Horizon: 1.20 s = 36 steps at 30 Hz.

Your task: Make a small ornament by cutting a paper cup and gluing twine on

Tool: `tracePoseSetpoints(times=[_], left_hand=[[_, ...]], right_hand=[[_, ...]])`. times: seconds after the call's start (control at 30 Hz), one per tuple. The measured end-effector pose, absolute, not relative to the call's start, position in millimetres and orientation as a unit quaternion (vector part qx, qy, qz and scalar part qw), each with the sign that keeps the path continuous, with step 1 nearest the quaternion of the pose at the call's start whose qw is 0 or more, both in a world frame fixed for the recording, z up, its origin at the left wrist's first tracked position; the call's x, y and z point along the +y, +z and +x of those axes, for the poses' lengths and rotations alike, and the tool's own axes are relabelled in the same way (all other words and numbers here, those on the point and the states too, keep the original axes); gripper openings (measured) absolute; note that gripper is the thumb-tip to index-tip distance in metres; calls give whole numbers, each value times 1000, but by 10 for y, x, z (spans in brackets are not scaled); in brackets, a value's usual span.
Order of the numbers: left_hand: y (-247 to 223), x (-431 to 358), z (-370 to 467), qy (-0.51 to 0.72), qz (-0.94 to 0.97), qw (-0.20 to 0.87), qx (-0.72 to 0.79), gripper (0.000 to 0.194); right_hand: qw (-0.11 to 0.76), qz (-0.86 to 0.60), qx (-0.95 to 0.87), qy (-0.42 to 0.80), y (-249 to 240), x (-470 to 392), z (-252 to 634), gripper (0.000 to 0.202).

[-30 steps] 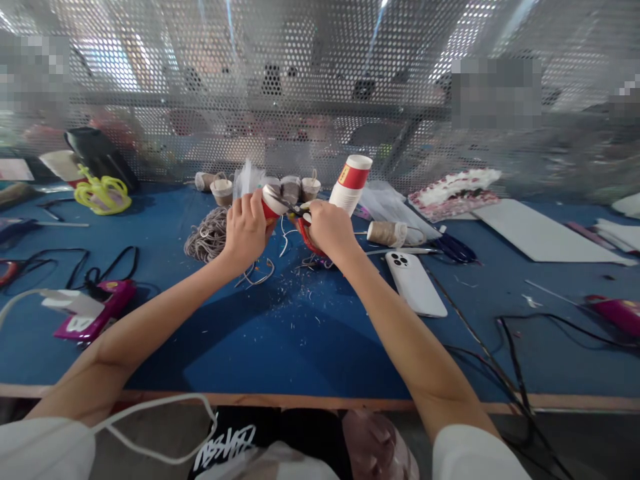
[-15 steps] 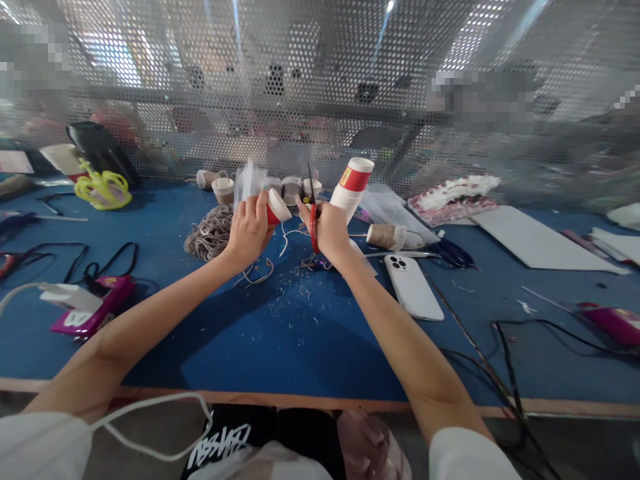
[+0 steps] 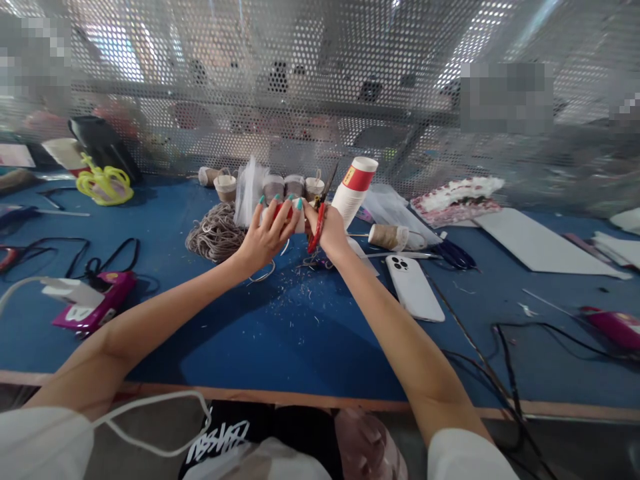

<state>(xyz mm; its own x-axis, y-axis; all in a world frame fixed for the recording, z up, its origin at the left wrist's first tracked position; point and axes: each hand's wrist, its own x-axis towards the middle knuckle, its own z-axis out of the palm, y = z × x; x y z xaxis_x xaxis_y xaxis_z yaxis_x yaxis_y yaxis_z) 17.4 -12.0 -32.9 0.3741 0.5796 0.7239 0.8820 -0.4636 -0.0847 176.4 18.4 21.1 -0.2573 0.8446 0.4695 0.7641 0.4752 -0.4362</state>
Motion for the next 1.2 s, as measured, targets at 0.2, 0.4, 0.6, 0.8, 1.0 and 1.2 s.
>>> tracePoseSetpoints(times=[0.2, 0.4, 0.6, 0.8, 1.0, 1.2], left_hand=[[-557, -40, 171, -347, -786, 242, -450, 44], [-812, 86, 116, -435, -774, 126, -442, 55], [-905, 203, 59, -472, -745, 30, -470, 77], [-923, 190, 81, -445, -776, 30, -447, 69], [-941, 223, 92, -490, -730, -43, -474, 79], [-888, 284, 33, -517, -648, -172, -533, 89]], right_hand=[[376, -541, -734, 164, 244, 108, 1710, 46], [355, -542, -747, 152, 159, 123, 1699, 41], [369, -520, -761, 121, 123, 202, 1761, 39], [336, -516, -788, 33, 112, 271, 1889, 33], [282, -513, -811, -9, 121, 261, 1945, 23], [203, -515, -832, -41, 169, 254, 1981, 18]])
